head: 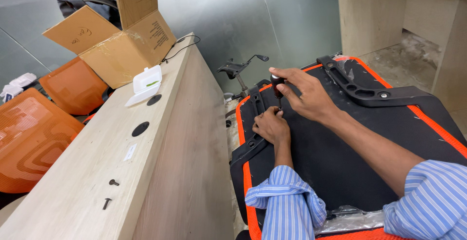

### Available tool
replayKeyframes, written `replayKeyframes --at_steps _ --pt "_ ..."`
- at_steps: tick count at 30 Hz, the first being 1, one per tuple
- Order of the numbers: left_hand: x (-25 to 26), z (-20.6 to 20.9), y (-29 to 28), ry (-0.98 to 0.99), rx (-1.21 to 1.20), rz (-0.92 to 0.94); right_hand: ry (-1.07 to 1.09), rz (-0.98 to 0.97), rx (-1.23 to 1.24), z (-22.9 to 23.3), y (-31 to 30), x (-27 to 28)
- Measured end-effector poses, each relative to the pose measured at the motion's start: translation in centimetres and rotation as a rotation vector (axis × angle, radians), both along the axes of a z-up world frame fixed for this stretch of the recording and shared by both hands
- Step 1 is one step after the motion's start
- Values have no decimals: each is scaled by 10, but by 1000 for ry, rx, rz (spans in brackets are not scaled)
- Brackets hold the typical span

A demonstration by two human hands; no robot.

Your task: The person uses a screwdriver to tighten screws into a black plastic bracket attached to an orange and black chair seat. They repeatedly insert and tighten screws at multiple locations on the bracket while the chair remains upside down.

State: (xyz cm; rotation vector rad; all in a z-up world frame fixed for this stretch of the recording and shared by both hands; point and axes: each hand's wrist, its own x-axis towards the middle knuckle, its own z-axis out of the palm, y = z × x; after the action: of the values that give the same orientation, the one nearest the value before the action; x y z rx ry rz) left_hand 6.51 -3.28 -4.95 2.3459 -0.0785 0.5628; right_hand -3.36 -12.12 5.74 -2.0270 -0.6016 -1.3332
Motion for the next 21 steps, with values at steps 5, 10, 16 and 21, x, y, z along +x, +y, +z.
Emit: replayKeyframes --at_steps 5,10,16,21 --pt "7 -4 -1 20 77 14 190 52 224 -4 6 2" --pt "3 -4 0 25 56 6 128 95 125 -9 1 5" --pt "-3 6 2 35 -52 -30 239 85 187 -9 1 7" --pt "-2 6 1 48 -62 -17 202 58 175 -6 3 10"
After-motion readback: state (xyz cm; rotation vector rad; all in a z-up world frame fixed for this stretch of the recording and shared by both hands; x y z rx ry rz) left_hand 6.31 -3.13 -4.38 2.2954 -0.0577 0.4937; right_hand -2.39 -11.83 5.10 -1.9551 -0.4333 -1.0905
